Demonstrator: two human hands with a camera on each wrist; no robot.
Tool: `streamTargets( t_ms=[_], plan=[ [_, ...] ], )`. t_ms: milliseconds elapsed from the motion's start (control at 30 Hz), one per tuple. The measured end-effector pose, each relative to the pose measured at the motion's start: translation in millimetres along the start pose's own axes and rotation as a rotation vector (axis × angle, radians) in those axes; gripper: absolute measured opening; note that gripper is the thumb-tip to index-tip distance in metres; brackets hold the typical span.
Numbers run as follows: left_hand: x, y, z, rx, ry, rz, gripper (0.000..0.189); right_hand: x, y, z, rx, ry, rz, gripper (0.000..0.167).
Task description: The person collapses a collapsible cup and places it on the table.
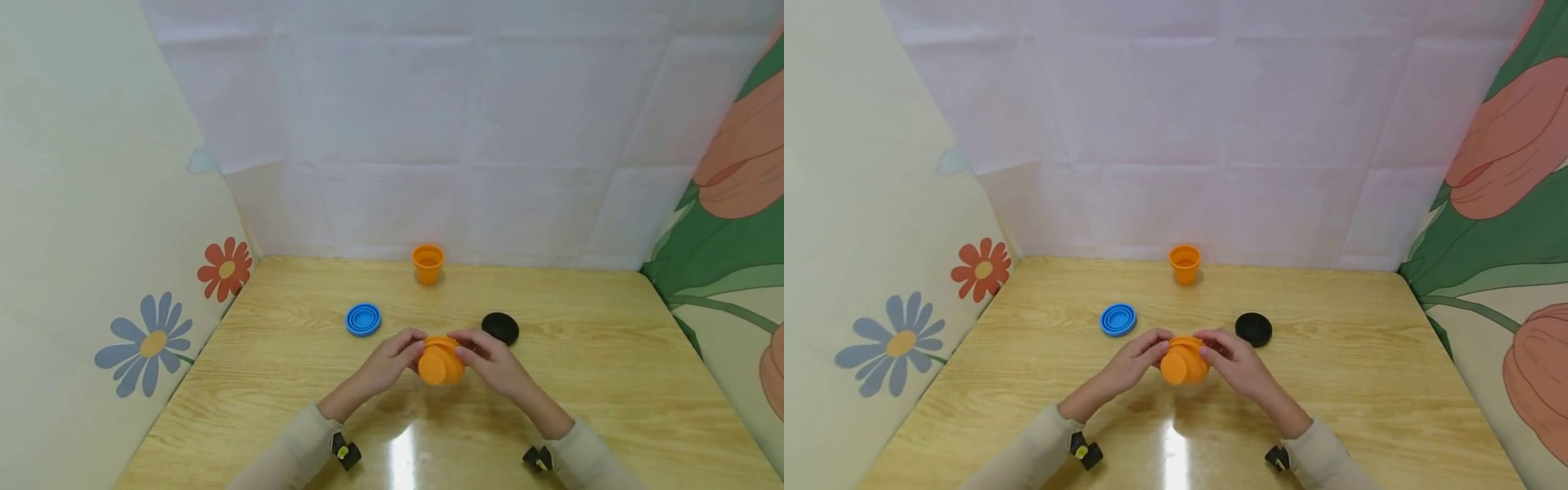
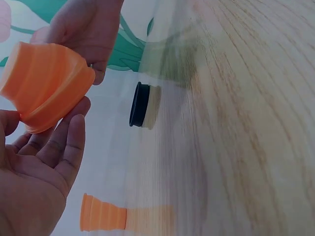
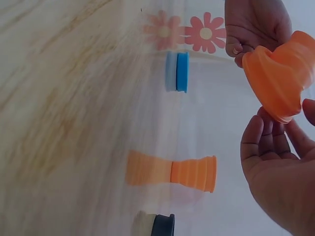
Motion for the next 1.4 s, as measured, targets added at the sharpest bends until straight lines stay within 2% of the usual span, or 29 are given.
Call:
streamTargets(
  t_ms=[100, 233, 567, 733, 1000, 1200, 1400],
  plan=[
    [-0.7, -0.3, 1.1, -0.012, -0.020, -0.006, 0.031, -1.4, 0, 0, 0.042, -0.002, -0.001, 0.029],
    [-0.4, 0.1, 1.0, -0.024, -0.010, -0.011, 0.031, -2.5, 0, 1, 0.055, 0.003, 0.001, 0.029],
    [0.9, -1.4, -5.3, 0.022, 0.064, 0.026, 0.028, -1.1, 1, 2, -0.025, 0.069, 0.057, 0.024],
    [0.4, -4.0, -6.5, 0.029, 0.073, 0.065, 0.027, 0.2, 5, 2, -0.055, 0.076, 0.040, 0.025],
    [-0.5, -4.2, -3.8, 0.000, 0.050, 0.050, 0.029, -1.4, 0, 0, -0.011, 0.066, 0.002, 0.026],
    [-0.5, -2.6, -0.8, -0.032, 0.019, 0.049, 0.030, -4.1, -6, 1, 0.081, 0.054, -0.049, 0.032],
    [0.7, -0.8, 0.3, -0.062, -0.024, 0.066, 0.031, -4.7, -11, 1, 0.118, 0.043, -0.032, 0.035]
  ],
)
Point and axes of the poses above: each hand's wrist, its own x-axis towards the middle knuckle, its own z-axis out of the back of the hand, y = z × x, the point moved 5 cm from there along x, towards the middle knuckle, and after that the axes turned 12 degrees about y, right-handed, at the moved point
